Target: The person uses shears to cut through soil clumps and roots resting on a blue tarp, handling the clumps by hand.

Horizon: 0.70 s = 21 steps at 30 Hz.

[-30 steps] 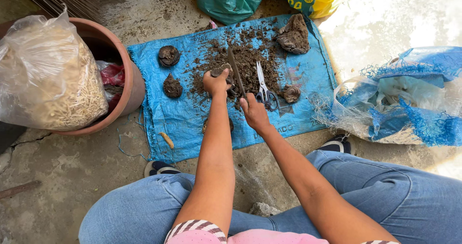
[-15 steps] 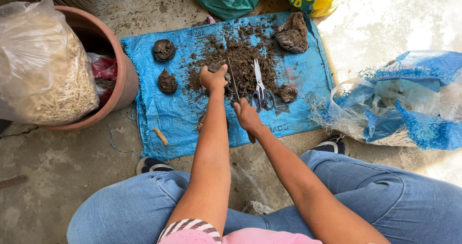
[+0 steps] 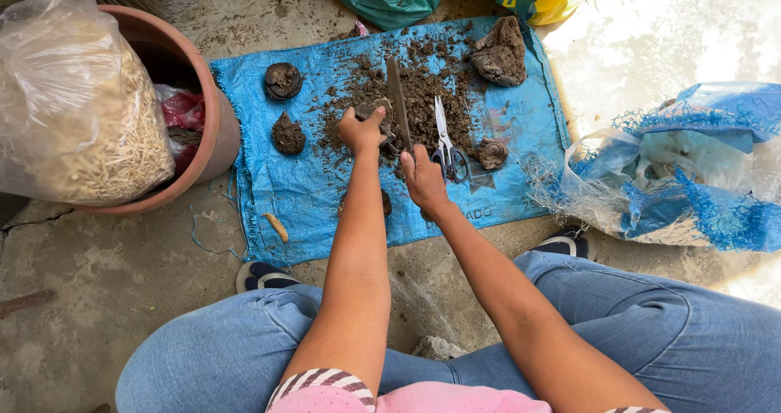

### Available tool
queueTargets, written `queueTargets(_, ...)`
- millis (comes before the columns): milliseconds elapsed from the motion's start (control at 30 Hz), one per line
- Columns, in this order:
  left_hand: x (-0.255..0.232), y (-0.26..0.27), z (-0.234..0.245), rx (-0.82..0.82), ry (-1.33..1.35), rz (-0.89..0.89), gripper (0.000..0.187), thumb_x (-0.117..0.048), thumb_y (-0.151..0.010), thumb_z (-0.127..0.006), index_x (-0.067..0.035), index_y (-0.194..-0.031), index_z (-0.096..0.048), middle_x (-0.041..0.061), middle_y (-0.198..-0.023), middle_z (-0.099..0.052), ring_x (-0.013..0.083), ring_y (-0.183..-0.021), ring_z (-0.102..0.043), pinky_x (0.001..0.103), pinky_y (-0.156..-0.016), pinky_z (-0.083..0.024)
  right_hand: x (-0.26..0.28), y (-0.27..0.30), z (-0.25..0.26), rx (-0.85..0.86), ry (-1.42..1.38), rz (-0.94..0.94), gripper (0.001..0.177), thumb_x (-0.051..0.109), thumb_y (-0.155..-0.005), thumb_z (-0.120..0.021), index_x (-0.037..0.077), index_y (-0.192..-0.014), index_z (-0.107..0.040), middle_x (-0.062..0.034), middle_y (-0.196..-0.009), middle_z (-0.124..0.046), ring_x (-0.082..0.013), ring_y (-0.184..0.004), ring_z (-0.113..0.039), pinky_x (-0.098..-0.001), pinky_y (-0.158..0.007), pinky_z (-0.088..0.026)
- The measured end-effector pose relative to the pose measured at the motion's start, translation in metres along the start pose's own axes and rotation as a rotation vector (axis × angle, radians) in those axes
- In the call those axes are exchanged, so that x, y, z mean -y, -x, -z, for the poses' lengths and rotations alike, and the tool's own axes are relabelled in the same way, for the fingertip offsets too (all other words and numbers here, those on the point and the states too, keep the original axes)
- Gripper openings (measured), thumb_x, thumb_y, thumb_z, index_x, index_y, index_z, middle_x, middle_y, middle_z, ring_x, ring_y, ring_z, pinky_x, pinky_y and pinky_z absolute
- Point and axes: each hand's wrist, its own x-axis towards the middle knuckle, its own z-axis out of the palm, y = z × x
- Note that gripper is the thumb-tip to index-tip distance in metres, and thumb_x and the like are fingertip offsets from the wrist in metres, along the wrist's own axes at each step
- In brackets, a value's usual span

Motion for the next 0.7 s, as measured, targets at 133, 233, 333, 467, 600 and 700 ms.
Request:
queueTargets(133, 0.000, -0.001, -0.001, 0.004, 0.017, 0.000, 0.034, -0.013, -0.078, -0.087, 0.004, -0.097, -0.063, 0.017, -0.094, -0.074, 0.0245, -0.070, -0.077, 0.039, -0.050, -0.064, -0.017, 0.003, -0.001, 0.101, 0.214, -0.026, 0.032, 0.039, -0.108, -0.050, 0.007, -0.111, -0.048, -0.0313, -0.078, -0.066, -0.0570, -0.078, -0.061, -0.0649, -0.066, -0.044)
queueTargets(233, 0.006, -0.003, -0.002, -0.079, 0.010, -0.061, 0.061, -0.008, -0.071, -0.091, 0.007, -0.121, -0.059, 0.020, -0.104, -0.067, 0.0266, -0.073, -0.074, 0.040, -0.046, -0.065, -0.026, 0.004, 0.003, 0.121, 0.251, 0.005, 0.032, 0.039, -0.107, -0.052, 0.008, -0.110, -0.049, -0.0314, -0.079, -0.066, -0.0571, -0.079, -0.061, -0.0651, -0.068, -0.044)
queueTargets(333, 0.004, -0.002, 0.001, 0.024, 0.019, -0.027, 0.035, -0.014, -0.078, -0.087, 0.006, -0.091, -0.061, 0.019, -0.092, -0.076, 0.0252, -0.070, -0.077, 0.038, -0.048, -0.063, -0.020, 0.004, 0.002, 0.060, 0.123, -0.012, 0.031, 0.039, -0.105, -0.050, 0.009, -0.113, -0.049, -0.0298, -0.077, -0.067, -0.0551, -0.079, -0.063, -0.0633, -0.067, -0.046)
queueTargets(467, -0.002, 0.001, 0.000, -0.007, 0.021, -0.034, 0.040, -0.011, -0.075, -0.089, 0.005, -0.099, -0.061, 0.018, -0.092, -0.071, 0.0258, -0.069, -0.076, 0.038, -0.045, -0.066, -0.014, -0.002, -0.003, 0.107, 0.161, 0.051, 0.030, 0.037, -0.109, -0.051, 0.007, -0.108, -0.049, -0.0285, -0.079, -0.066, -0.0552, -0.078, -0.061, -0.0627, -0.066, -0.044)
queueTargets(600, 0.001, 0.000, 0.005, 0.018, 0.009, -0.044, 0.038, -0.013, -0.075, -0.089, 0.002, -0.100, -0.064, 0.014, -0.091, -0.072, 0.0228, -0.068, -0.076, 0.035, -0.043, -0.066, 0.001, -0.004, 0.005, 0.069, 0.076, 0.004, 0.031, 0.038, -0.107, -0.049, 0.008, -0.109, -0.050, -0.0273, -0.076, -0.066, -0.0529, -0.077, -0.064, -0.0611, -0.067, -0.046)
queueTargets(700, -0.002, 0.001, 0.003, 0.025, 0.005, -0.038, 0.036, -0.015, -0.077, -0.089, 0.001, -0.097, -0.064, 0.014, -0.088, -0.074, 0.0226, -0.068, -0.075, 0.035, -0.043, -0.066, 0.006, -0.003, 0.004, 0.008, 0.009, -0.125, 0.035, 0.041, -0.104, -0.046, 0.008, -0.112, -0.051, -0.0308, -0.079, -0.066, -0.0540, -0.081, -0.065, -0.0623, -0.070, -0.047)
